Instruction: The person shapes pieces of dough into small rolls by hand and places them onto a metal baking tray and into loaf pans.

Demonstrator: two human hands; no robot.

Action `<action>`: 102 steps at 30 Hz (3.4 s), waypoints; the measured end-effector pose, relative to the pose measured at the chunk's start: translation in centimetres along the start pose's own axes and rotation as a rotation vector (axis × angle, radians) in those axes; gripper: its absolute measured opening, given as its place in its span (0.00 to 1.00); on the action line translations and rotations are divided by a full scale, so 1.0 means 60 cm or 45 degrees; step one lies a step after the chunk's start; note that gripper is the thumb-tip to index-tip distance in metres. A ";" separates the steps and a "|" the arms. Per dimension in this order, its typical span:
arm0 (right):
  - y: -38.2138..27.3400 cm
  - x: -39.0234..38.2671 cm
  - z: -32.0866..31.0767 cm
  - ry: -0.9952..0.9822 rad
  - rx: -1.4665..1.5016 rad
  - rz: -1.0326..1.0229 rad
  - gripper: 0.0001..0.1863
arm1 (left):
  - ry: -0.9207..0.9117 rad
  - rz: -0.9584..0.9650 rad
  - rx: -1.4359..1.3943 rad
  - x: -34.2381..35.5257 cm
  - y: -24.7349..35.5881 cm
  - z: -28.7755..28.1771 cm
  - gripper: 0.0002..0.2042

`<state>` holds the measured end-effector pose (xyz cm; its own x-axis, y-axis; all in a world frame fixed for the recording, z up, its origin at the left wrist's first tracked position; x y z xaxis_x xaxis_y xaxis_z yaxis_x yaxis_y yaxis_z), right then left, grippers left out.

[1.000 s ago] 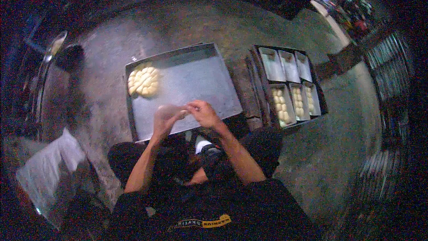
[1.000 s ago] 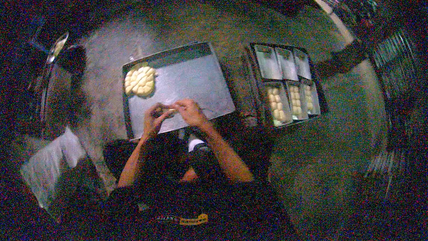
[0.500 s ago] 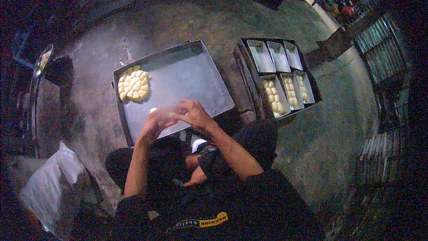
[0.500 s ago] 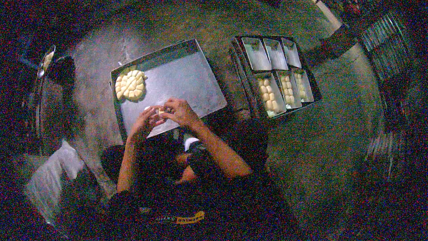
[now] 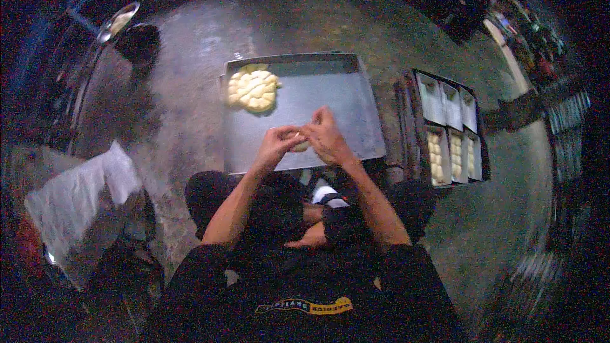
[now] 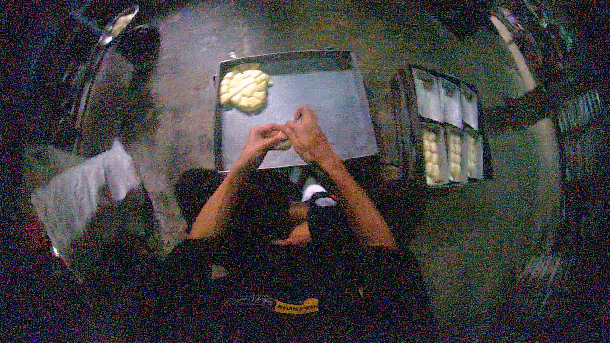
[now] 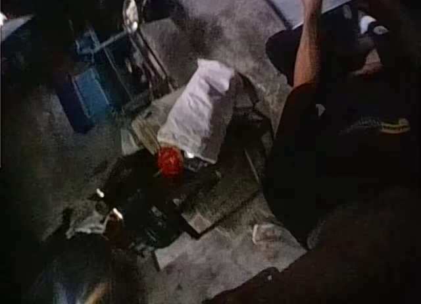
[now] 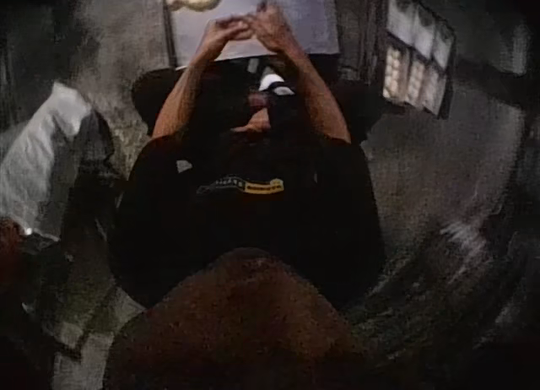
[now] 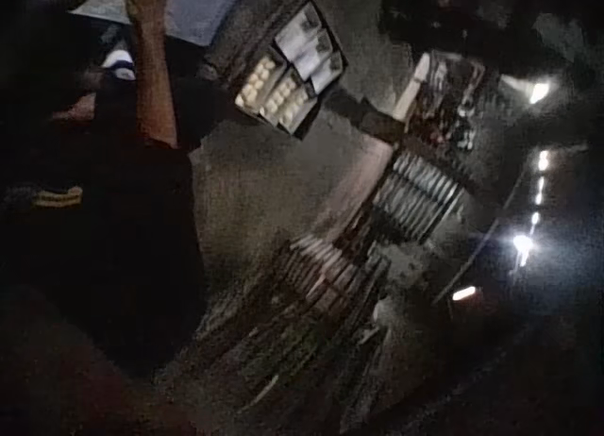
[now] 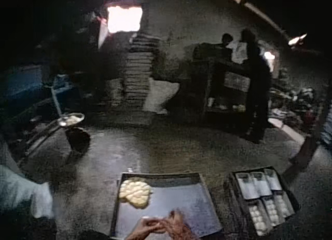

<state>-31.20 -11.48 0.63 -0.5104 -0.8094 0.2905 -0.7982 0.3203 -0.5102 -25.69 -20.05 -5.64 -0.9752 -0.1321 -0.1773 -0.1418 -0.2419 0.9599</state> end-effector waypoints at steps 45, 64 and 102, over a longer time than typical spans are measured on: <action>0.006 0.087 0.287 -0.556 0.092 -0.213 0.29 | 0.838 0.232 0.739 -0.046 0.079 -0.222 0.14; 0.268 0.435 0.320 0.479 0.035 0.530 0.17 | 0.883 0.173 0.358 0.031 -0.008 -0.236 0.13; 0.002 -0.067 -0.019 0.048 0.846 0.701 0.11 | 0.026 0.002 0.071 -0.007 -0.016 -0.016 0.11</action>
<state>-29.62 -7.60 0.32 -0.7891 -0.6031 -0.1163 -0.0879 0.2983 -0.9504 -24.98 -20.68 -6.72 -0.9719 -0.1523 -0.1793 -0.1497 -0.1876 0.9708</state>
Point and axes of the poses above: each hand's wrist, its own x-axis towards the middle knuckle, its own z-axis out of the palm, y = z × x, the point moved 10 cm from there along x, towards the middle knuckle
